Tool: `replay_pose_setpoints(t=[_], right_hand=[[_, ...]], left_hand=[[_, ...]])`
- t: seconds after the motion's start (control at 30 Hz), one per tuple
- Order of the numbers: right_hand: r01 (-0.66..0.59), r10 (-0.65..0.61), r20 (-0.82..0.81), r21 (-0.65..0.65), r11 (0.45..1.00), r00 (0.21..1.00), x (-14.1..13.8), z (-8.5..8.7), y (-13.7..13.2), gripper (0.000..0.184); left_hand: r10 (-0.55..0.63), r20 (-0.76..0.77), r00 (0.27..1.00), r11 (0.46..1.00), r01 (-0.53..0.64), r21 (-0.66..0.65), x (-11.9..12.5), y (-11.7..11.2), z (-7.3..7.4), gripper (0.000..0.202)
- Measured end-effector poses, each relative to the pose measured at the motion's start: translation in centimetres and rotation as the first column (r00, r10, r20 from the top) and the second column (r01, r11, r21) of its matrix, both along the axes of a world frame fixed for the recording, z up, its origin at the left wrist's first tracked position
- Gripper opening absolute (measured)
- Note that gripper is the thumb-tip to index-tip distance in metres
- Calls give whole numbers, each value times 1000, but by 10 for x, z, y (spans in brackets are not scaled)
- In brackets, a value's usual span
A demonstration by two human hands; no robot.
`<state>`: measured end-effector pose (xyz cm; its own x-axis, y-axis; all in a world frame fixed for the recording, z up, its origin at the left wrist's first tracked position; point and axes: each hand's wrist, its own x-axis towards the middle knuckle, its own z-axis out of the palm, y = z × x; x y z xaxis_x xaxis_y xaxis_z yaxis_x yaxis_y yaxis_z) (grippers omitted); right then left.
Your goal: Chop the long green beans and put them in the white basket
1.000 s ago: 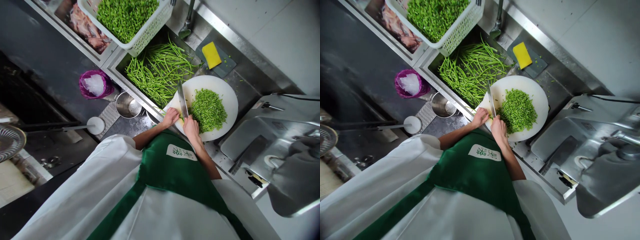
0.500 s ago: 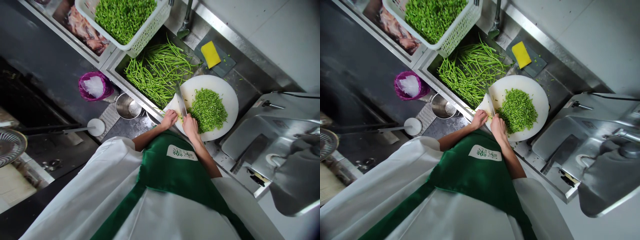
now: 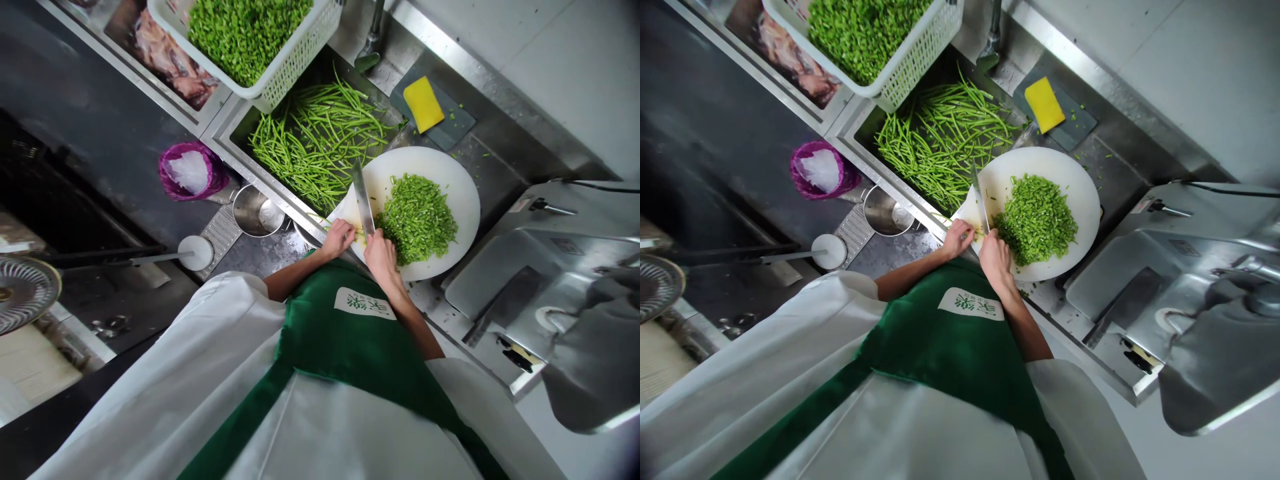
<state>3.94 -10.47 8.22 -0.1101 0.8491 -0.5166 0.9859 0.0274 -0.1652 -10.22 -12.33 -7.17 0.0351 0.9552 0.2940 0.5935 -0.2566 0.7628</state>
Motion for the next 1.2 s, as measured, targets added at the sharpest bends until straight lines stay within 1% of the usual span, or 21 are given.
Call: replay_pose_setpoints(t=[0.07, 0.1, 0.2, 0.23, 0.37, 0.43, 0.5, 0.6, 0.7, 0.8, 0.9, 1.0, 1.1, 1.2], right_hand=[[1, -1, -2, -5, 1000, 1000, -2, -1, -2, 30], [2, -2, -2, -14, 1000, 1000, -3, -2, -3, 30], [2, -2, -1, -46, 999, 1000, -5, -3, -2, 29], [3, -3, 0, -48, 999, 1000, -4, -3, -1, 29], [-2, 2, -5, -23, 1000, 1000, -3, 2, -2, 30], [-12, 12, -18, -19, 1000, 1000, -7, 1, -3, 29], [-19, 18, -27, -29, 999, 999, -11, -4, -3, 29], [-12, 9, -46, -49, 999, 999, -9, -16, 3, 31], [2, -8, -96, -69, 998, 995, 6, -26, 13, 32], [34, -43, -134, -64, 997, 990, 26, -31, 20, 33], [75, -76, -109, -15, 997, 991, 37, -27, 20, 32], [85, -83, -86, 14, 996, 993, 36, -17, 15, 31], [78, -77, -82, 13, 997, 994, 25, -10, 8, 32], [64, -65, -91, -9, 998, 994, 12, -13, 3, 32]], left_hand=[[44, 22, 999, 999, -44, -1, 0, 0, 0, 29], [48, 26, 999, 999, -48, -7, -1, 0, 0, 30], [14, 33, 999, 1000, -14, -12, -2, -1, 3, 31], [20, 34, 999, 1000, -20, -10, -3, -1, 5, 31], [142, 40, 989, 990, -142, -1, -8, -5, 14, 29], [168, 53, 984, 986, -169, 3, -10, -8, 16, 30], [139, 57, 989, 990, -139, -9, -11, -11, 14, 32], [30, 32, 999, 998, -28, -62, -9, -13, 8, 34], [-53, -36, 998, 994, 49, -102, -5, -12, 3, 31], [-78, -67, 995, 993, 72, -91, -3, -10, 2, 31], [-16, -35, 999, 998, 14, -55, -5, -11, 3, 34], [43, -11, 999, 998, -43, -47, -7, -13, 7, 35], [35, -20, 999, 998, -36, -55, -7, -15, 10, 35], [-14, -31, 999, 999, 12, -47, -5, -16, 10, 36]])
